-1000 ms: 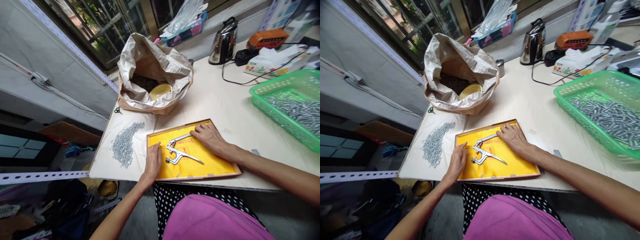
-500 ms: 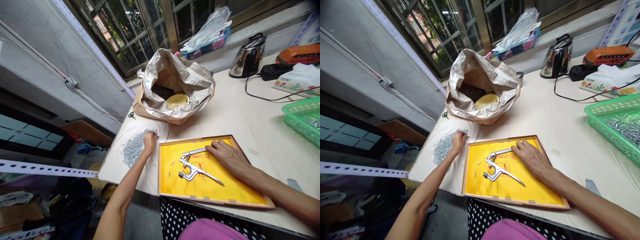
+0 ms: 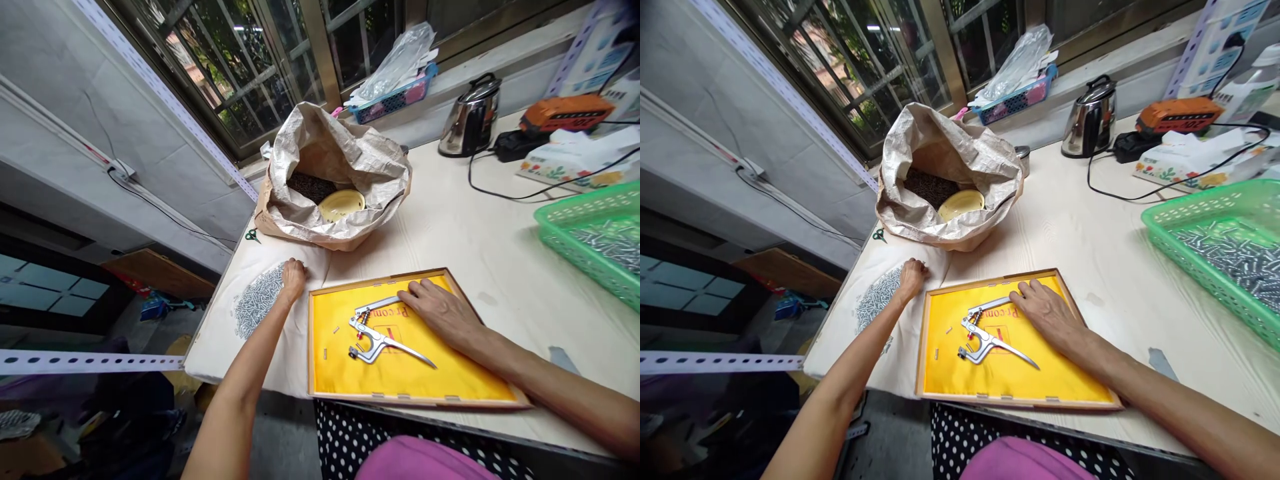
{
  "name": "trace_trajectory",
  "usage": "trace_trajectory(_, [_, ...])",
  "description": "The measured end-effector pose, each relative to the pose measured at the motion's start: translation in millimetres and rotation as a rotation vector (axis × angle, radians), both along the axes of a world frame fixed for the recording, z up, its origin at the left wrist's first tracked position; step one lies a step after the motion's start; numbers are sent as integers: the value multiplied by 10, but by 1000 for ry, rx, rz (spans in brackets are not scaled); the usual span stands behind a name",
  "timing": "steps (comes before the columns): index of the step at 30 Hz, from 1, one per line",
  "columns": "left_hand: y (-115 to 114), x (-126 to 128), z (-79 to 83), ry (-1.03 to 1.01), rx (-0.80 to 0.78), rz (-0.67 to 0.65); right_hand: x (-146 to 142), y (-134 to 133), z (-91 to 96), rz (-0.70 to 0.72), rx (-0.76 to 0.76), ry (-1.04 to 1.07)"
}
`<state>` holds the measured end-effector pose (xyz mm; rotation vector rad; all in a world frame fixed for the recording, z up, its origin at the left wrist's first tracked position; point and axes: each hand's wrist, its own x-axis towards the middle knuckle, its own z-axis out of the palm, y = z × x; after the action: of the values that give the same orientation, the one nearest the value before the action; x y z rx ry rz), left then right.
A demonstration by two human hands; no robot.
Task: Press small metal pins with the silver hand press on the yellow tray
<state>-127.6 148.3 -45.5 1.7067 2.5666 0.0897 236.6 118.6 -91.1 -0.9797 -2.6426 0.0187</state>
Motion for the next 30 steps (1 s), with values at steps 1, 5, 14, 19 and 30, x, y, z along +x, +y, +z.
trace_trajectory(1, [-2,8,23,-10,6,-9,0,2,7,6,7,4])
trace_trajectory(5, [-19,52,146,-79,48,-39,-2,11,27,8,31,-15])
trace_trajectory(14, [-796,703,363,-835,117,-115,-9,9,111,-3,-4,-101])
trace_trajectory(19, [-1297,1074,314,-1009,-11,-6,-10,-30,203,-20,69,-117])
trace_trajectory(30, [-1387,1153,102,-1047,-127,144,-21,-51,254,-40,66,-141])
